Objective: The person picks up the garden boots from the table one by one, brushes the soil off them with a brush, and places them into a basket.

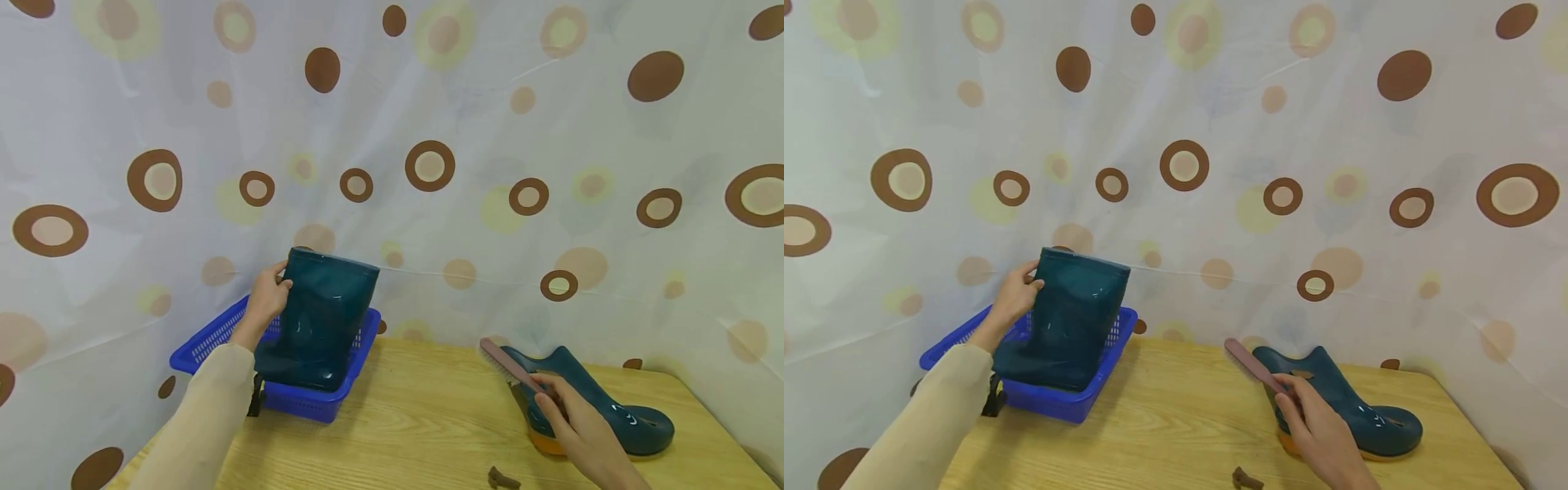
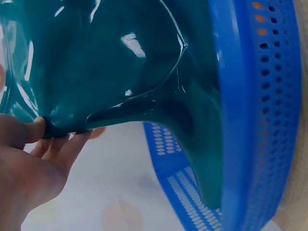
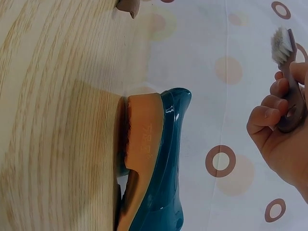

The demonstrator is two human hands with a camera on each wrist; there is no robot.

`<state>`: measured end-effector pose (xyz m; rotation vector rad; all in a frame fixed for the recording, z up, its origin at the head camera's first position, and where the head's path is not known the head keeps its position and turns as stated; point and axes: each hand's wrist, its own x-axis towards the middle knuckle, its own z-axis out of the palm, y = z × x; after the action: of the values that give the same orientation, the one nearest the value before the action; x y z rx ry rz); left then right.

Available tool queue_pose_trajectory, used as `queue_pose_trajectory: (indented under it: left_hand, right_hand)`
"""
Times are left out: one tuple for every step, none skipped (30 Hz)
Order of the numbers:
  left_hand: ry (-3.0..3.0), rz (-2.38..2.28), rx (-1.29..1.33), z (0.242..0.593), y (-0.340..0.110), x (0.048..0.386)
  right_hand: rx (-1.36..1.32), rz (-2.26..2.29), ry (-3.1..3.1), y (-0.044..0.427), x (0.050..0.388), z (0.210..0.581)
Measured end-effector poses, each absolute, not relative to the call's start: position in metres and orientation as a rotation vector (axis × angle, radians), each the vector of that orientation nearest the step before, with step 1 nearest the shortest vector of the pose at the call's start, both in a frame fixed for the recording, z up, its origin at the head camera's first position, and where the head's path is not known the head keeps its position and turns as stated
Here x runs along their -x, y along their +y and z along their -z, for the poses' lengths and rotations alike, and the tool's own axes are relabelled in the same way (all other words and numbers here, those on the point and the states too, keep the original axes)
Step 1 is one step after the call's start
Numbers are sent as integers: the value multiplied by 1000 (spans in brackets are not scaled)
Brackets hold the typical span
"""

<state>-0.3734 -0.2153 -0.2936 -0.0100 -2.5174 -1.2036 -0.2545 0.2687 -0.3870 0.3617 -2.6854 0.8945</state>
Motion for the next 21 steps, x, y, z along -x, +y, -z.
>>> queue_pose_trajectory:
  left_hand:
    - [-2511,1196,-17,297,-218,375]
    - [-2509,1194,-39,299,-220,375]
    - [-2511,1185,-55,302,-223,376]
    - [-2515,1163,-60,305,-225,377]
    - [-2522,1130,-57,308,-227,378]
    - [-2530,1100,-56,310,-228,379]
    - [-2535,1070,-59,312,-229,379]
    - [-2539,1044,-63,314,-229,379]
    - [-2539,1011,-73,316,-229,379]
    - [-2540,979,-86,318,-228,380]
    - [-2540,959,-107,320,-226,380]
    - [-2542,940,-125,322,-225,380]
    - [-2546,923,-139,324,-224,381]
    - [-2554,902,-147,327,-222,381]
    - [-2569,880,-151,329,-221,382]
    - [-2590,856,-150,332,-220,382]
    - [-2617,829,-148,334,-219,383]
    - [-2649,799,-143,337,-218,384]
    - [-2687,776,-140,340,-218,384]
    - [-2731,756,-129,344,-218,384]
    - [-2778,743,-124,347,-217,384]
  right_hand:
    - [-360,-898,-2688,269,255,387]
    - [-356,-899,-2690,269,255,387]
    - [-357,-908,-2691,269,255,387]
    - [-359,-912,-2690,269,255,386]
    - [-361,-917,-2689,269,255,386]
    - [-363,-917,-2688,270,255,386]
    - [-365,-915,-2687,270,255,386]
    - [-367,-911,-2684,270,255,385]
    - [-371,-910,-2682,270,256,385]
    - [-371,-902,-2683,270,256,385]
    - [-370,-901,-2685,270,256,385]
    - [-367,-901,-2690,270,256,385]
    - [-367,-906,-2696,269,257,385]
    - [-367,-907,-2700,269,257,385]
    - [-366,-911,-2707,269,257,386]
    - [-364,-916,-2713,269,257,386]
    - [-359,-920,-2720,270,257,386]
    - [-354,-922,-2728,270,257,386]
    - [-349,-924,-2735,271,257,386]
    - [-343,-928,-2743,271,256,386]
    - [-337,-938,-2753,271,257,386]
